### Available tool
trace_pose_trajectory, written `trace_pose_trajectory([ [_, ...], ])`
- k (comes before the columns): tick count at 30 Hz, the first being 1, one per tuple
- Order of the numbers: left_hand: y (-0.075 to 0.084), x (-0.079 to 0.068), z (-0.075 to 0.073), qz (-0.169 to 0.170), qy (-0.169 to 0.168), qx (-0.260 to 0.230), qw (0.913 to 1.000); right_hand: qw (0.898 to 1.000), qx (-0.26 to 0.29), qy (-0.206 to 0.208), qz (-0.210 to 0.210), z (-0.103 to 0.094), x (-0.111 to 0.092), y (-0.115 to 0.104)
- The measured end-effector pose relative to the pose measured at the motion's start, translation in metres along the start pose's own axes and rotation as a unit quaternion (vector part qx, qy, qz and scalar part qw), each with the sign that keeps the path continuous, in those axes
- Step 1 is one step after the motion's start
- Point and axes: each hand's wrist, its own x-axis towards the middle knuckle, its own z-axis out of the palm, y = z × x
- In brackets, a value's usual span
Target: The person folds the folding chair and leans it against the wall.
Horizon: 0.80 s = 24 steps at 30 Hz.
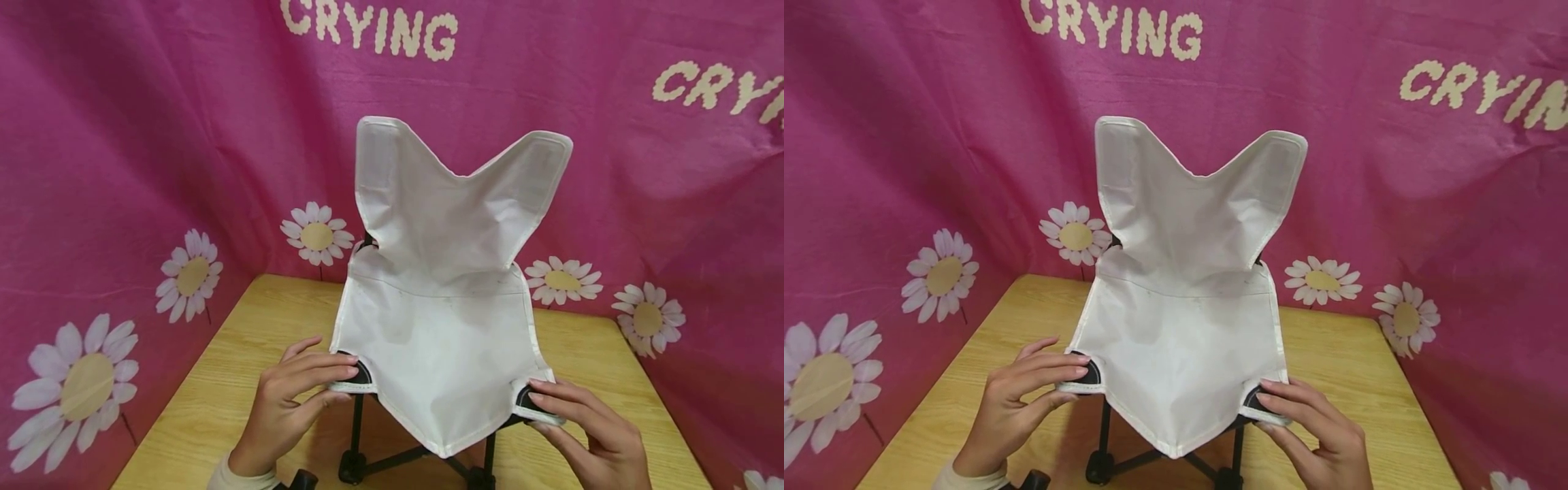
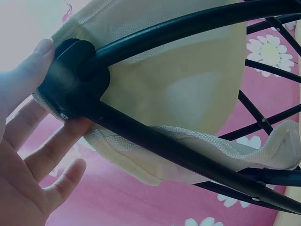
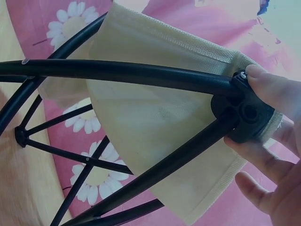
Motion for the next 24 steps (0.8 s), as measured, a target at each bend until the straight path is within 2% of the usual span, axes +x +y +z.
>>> trace_pose_trajectory([
  [3, 0.0016, 0.002, 0.001, 0.004, 0.001, -0.001, 1.0, 1.0, 0.0, -0.003, 0.0, 0.0002, 0.0015, -0.0007],
  [12, 0.0036, 0.0058, 0.0034, 0.009, 0.001, -0.003, 1.0, 0.999, 0.013, -0.006, -0.041, 0.0019, 0.0091, -0.001],
  [21, 0.0049, 0.0069, 0.0051, -0.003, 0.0, 0.002, 1.0, 0.999, -0.017, 0.002, -0.028, 0.0039, 0.0092, -0.0033],
  [24, 0.0051, 0.0072, 0.0059, -0.003, -0.001, 0.001, 1.0, 1.0, -0.009, 0.005, -0.027, 0.0043, 0.0087, -0.0029],
])
